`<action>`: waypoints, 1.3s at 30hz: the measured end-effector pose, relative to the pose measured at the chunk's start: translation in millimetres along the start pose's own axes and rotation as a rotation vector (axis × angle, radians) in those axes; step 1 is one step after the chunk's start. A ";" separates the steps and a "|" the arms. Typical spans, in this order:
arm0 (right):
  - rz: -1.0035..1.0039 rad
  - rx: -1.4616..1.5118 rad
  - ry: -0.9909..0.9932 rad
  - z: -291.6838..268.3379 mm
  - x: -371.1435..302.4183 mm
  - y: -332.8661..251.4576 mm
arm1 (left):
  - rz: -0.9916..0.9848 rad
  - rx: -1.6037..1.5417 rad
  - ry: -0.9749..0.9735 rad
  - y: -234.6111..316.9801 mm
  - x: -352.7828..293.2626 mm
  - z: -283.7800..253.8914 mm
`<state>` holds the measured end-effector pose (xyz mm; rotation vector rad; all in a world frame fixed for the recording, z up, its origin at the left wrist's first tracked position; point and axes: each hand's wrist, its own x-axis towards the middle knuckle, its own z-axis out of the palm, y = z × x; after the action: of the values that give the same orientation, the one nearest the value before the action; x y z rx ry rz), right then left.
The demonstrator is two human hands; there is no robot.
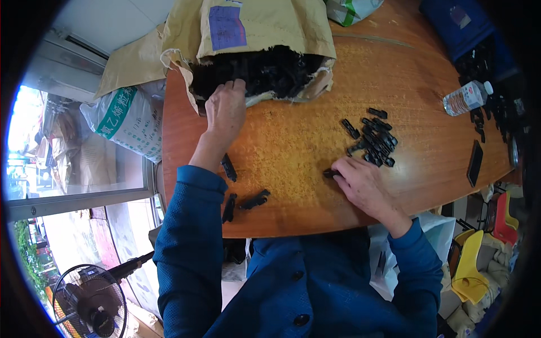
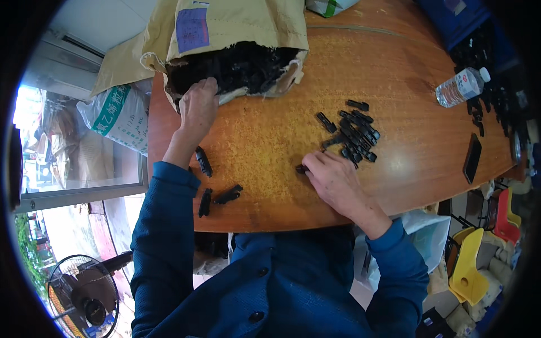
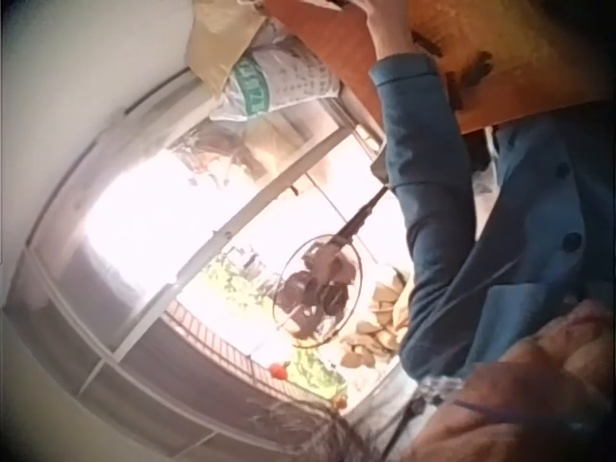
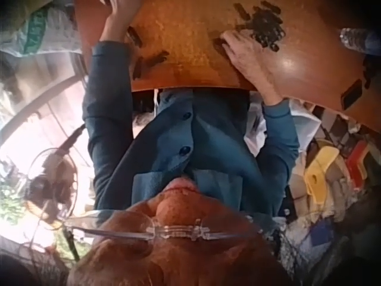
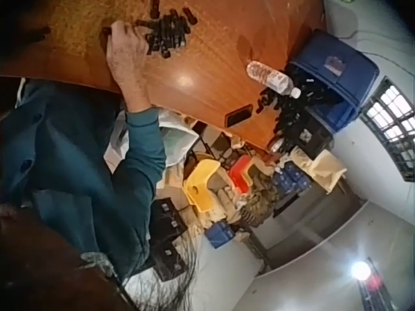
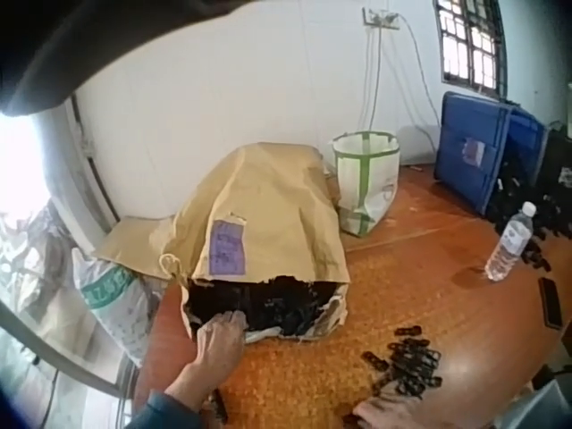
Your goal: Assembling small black plastic components by hand at a workbench.
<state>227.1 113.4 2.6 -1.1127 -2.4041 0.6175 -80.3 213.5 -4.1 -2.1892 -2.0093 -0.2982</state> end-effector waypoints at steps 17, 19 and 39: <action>0.308 0.797 0.453 54.4 -12.1 -74.9 | -0.368 -1.749 -0.166 116.2 -157.2 -39.3; 0.288 0.756 0.482 54.1 -15.7 -79.7 | -0.329 -1.782 -0.142 119.8 -165.3 -36.3; 0.254 0.309 0.414 63.2 -32.9 -74.4 | -0.495 -1.974 -0.207 147.2 -181.0 -33.9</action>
<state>168.0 30.7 -13.9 -1.2718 -1.7678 0.7281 50.4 17.5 -13.5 -1.8555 -2.5064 -3.2865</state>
